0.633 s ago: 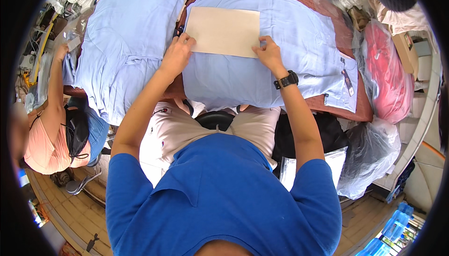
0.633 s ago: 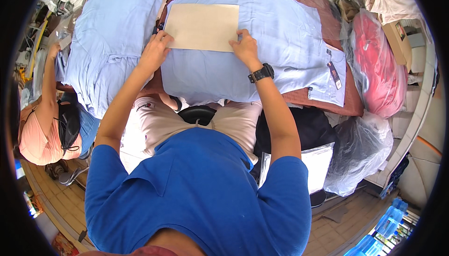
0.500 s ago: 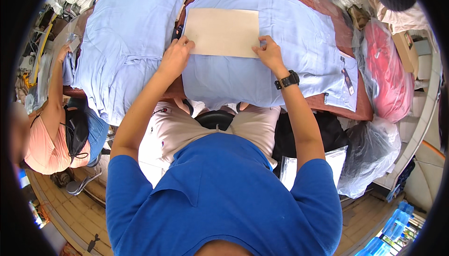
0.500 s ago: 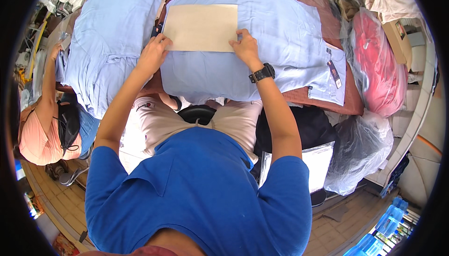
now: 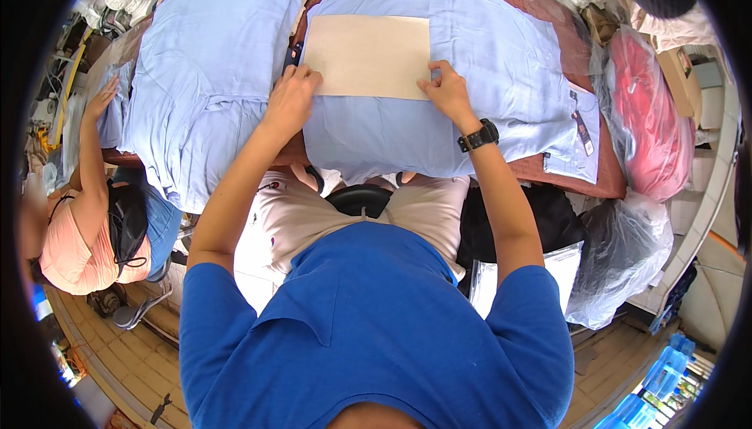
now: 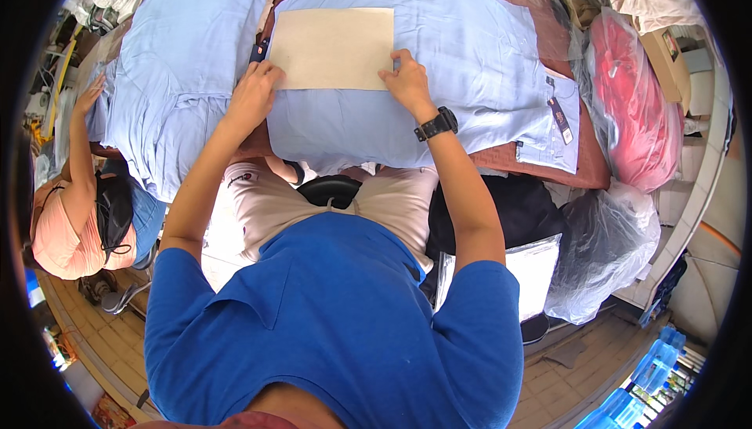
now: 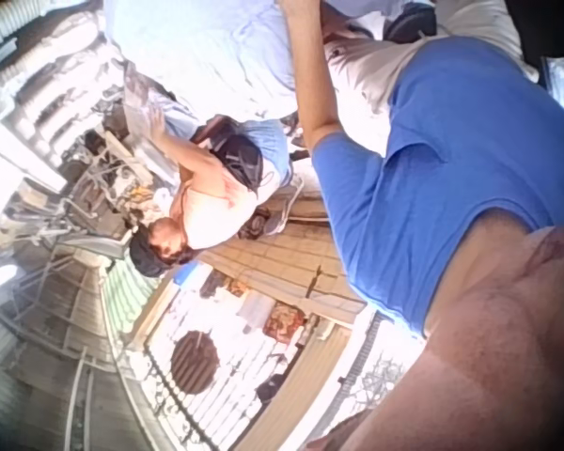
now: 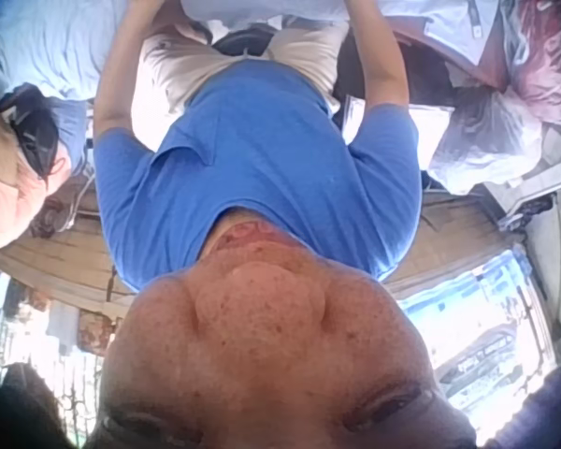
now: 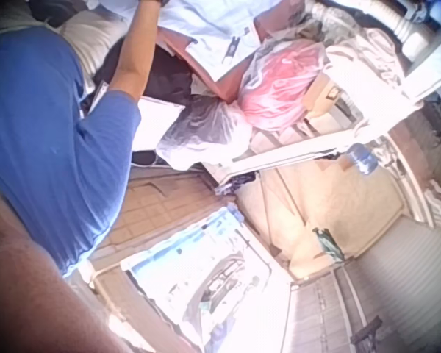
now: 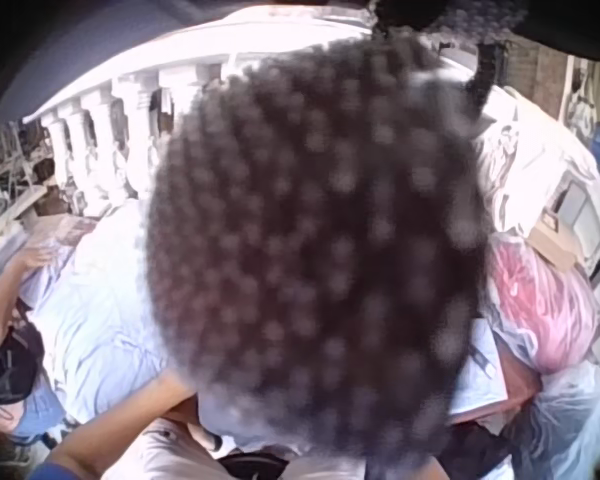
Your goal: The person seals a folded blue shirt in a plastic bag and then spreads out another blue shirt to begin folding it on a workspace.
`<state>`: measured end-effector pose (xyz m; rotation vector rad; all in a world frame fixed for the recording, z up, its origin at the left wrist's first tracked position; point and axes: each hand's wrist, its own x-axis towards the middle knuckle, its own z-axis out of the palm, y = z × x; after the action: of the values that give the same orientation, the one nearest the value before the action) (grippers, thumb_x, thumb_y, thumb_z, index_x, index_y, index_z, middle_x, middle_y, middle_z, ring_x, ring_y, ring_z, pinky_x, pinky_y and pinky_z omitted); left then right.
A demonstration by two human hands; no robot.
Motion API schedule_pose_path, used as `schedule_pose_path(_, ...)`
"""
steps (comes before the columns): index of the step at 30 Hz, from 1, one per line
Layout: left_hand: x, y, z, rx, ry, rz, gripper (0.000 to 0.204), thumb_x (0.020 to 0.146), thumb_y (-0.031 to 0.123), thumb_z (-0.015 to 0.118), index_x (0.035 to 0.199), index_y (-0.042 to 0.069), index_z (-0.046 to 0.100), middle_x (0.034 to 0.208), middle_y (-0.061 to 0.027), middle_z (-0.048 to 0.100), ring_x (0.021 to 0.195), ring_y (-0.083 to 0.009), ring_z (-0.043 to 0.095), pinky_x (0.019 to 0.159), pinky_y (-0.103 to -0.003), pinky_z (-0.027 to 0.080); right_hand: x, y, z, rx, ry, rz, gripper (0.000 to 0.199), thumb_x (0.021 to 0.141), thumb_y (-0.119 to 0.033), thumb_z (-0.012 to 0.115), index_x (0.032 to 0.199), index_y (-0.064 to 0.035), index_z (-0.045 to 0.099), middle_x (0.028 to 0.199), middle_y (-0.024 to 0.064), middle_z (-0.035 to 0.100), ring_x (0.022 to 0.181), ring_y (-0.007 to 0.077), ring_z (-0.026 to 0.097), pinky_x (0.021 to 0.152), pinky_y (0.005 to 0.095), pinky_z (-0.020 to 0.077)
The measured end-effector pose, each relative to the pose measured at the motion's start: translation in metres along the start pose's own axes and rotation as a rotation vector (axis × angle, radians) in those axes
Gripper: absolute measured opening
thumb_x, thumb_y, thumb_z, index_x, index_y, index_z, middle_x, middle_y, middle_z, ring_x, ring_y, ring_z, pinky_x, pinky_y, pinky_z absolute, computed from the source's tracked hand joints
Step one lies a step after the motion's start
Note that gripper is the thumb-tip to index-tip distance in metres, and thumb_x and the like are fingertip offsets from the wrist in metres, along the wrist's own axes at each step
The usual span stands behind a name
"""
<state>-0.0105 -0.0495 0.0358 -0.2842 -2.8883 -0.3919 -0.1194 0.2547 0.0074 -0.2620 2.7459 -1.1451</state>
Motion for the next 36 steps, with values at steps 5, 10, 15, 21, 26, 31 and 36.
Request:
schedule_pose_path(5, 0.020, 0.016, 0.003, -0.134, -0.017, 0.106, 0.054, 0.076, -0.013, 0.061, 0.126, 0.008, 0.057, 0.135, -0.0127, 0.052, 0.127, -0.0352, 0.047, 0.105, -0.044, 0.041, -0.001, -0.004, -0.001, 0.007, -0.006, -0.014, 0.047, 0.079, -0.018, 0.077, 0.120, -0.0033, 0.059, 0.081, 0.0132, 0.067, 0.080, 0.0287, 0.068, 0.074, 0.0399, 0.0536)
schedule_pose_path(10, 0.021, 0.014, 0.031, -0.015, -0.139, 0.080, 0.068, 0.078, -0.012, 0.060, 0.138, 0.017, 0.051, 0.152, -0.0099, 0.038, 0.136, -0.0371, 0.039, 0.112, -0.046, 0.036, 0.000, -0.002, 0.000, 0.006, -0.004, -0.012, 0.046, 0.079, -0.019, 0.077, 0.119, -0.0036, 0.059, 0.080, 0.0134, 0.067, 0.079, 0.0288, 0.068, 0.073, 0.0398, 0.0536)
schedule_pose_path(15, 0.020, 0.006, 0.033, -0.019, -0.172, 0.076, 0.072, 0.078, -0.011, 0.061, 0.142, 0.020, 0.048, 0.154, -0.0088, 0.035, 0.138, -0.0384, 0.036, 0.114, -0.046, 0.035, 0.001, 0.001, 0.001, -0.012, -0.014, -0.016, 0.046, 0.080, -0.020, 0.077, 0.119, -0.0038, 0.059, 0.081, 0.0136, 0.067, 0.079, 0.0289, 0.068, 0.074, 0.0397, 0.0536)
schedule_pose_path(21, 0.021, 0.004, 0.030, 0.009, -0.140, 0.083, 0.071, 0.078, -0.011, 0.062, 0.142, 0.019, 0.049, 0.154, -0.0084, 0.036, 0.138, -0.0380, 0.036, 0.113, -0.046, 0.036, 0.001, -0.001, 0.001, -0.010, -0.012, -0.011, 0.046, 0.080, -0.020, 0.077, 0.119, -0.0037, 0.059, 0.081, 0.0135, 0.067, 0.079, 0.0286, 0.068, 0.073, 0.0393, 0.0534)
schedule_pose_path(26, 0.020, 0.001, 0.032, -0.058, -0.136, 0.076, 0.067, 0.078, -0.012, 0.060, 0.138, 0.017, 0.052, 0.153, -0.0091, 0.038, 0.137, -0.0361, 0.038, 0.113, -0.044, 0.036, 0.001, -0.005, 0.001, -0.021, -0.028, -0.003, 0.045, 0.080, -0.020, 0.077, 0.118, -0.0035, 0.058, 0.081, 0.0133, 0.067, 0.079, 0.0287, 0.068, 0.074, 0.0396, 0.0532)
schedule_pose_path(31, 0.032, -0.015, 0.011, -0.306, -0.199, 0.094, 0.063, 0.076, -0.020, 0.051, 0.130, 0.011, 0.059, 0.146, -0.0122, 0.046, 0.134, -0.0333, 0.044, 0.109, -0.040, 0.040, 0.002, -0.006, -0.002, -0.018, -0.050, -0.013, 0.044, 0.081, -0.019, 0.076, 0.118, -0.0038, 0.058, 0.082, 0.0135, 0.067, 0.081, 0.0294, 0.068, 0.075, 0.0406, 0.0530)
schedule_pose_path(36, 0.050, -0.027, -0.016, -0.371, -0.149, 0.008, 0.055, 0.075, -0.024, 0.046, 0.119, 0.003, 0.065, 0.129, -0.0145, 0.060, 0.121, -0.0344, 0.056, 0.095, -0.038, 0.049, 0.002, -0.007, -0.001, -0.045, -0.054, 0.012, 0.046, 0.081, -0.020, 0.077, 0.120, -0.0043, 0.058, 0.085, 0.0141, 0.068, 0.084, 0.0296, 0.068, 0.077, 0.0407, 0.0533)
